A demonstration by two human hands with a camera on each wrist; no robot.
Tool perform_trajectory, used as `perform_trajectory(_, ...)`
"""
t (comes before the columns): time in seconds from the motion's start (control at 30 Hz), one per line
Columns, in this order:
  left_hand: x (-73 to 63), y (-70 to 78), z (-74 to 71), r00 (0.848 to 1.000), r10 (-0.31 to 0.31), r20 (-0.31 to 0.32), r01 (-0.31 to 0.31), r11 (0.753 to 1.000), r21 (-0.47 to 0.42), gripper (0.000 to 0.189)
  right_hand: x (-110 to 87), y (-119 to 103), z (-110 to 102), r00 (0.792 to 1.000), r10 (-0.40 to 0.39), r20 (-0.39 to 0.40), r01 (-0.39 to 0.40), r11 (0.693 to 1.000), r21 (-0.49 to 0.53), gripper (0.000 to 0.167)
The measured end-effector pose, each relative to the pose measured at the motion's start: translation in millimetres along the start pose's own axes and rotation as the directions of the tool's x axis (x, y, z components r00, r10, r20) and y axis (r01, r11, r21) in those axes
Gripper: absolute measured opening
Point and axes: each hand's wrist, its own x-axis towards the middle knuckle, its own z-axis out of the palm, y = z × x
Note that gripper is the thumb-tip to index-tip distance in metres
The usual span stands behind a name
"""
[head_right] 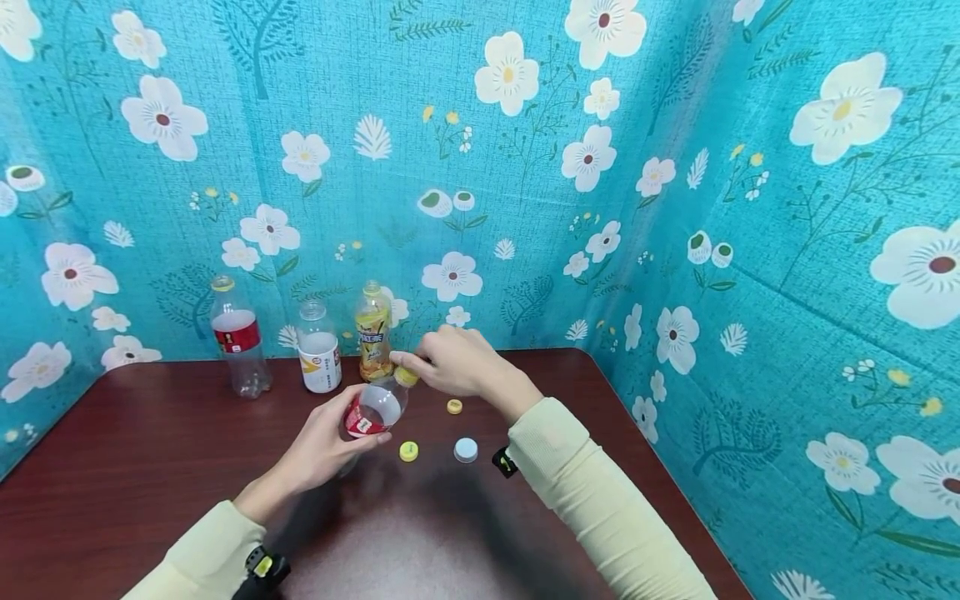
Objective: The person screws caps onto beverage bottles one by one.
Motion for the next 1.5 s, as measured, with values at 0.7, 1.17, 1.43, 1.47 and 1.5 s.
perform_trajectory(0.7, 0.4, -1.9, -1.4, 1.0, -0.013, 0.004, 0.013, 1.0, -0.009, 0.076, -5.2, 8.9, -8.2, 0.985, -0.155, 0.074, 0.13, 0.953, 0.272, 0.028)
perform_trajectory(1.17, -2.8, 0.9, 0.0, 1.0, 0.019, 0.025, -0.02, 1.0, 0.023, 0.078, -7.5, 13.3, 1.8, 0.989, -0.135, -0.06, 0.138, 0.988, 0.061, 0.028)
perform_trajectory(1.43, -1.0, -2.4, -4.4, 1.0, 0.008, 0.03, -0.009, 1.0, 0.014, 0.077, -11.9, 11.6, 8.0, 0.987, -0.154, -0.049, 0.154, 0.988, -0.004, 0.024)
perform_trajectory(1.47, -0.9, -2.8, -4.5, 0.999, 0.017, 0.034, -0.017, 1.0, 0.011, 0.077, -12.0, 11.2, 10.0, 0.986, -0.156, -0.05, 0.154, 0.987, -0.039, 0.025)
perform_trajectory(1.5, -0.9, -3.2, -4.7, 0.999, 0.025, 0.037, -0.025, 1.0, 0.011, 0.077, -12.0, 10.9, 12.1, 0.985, -0.162, -0.051, 0.158, 0.985, -0.073, 0.027)
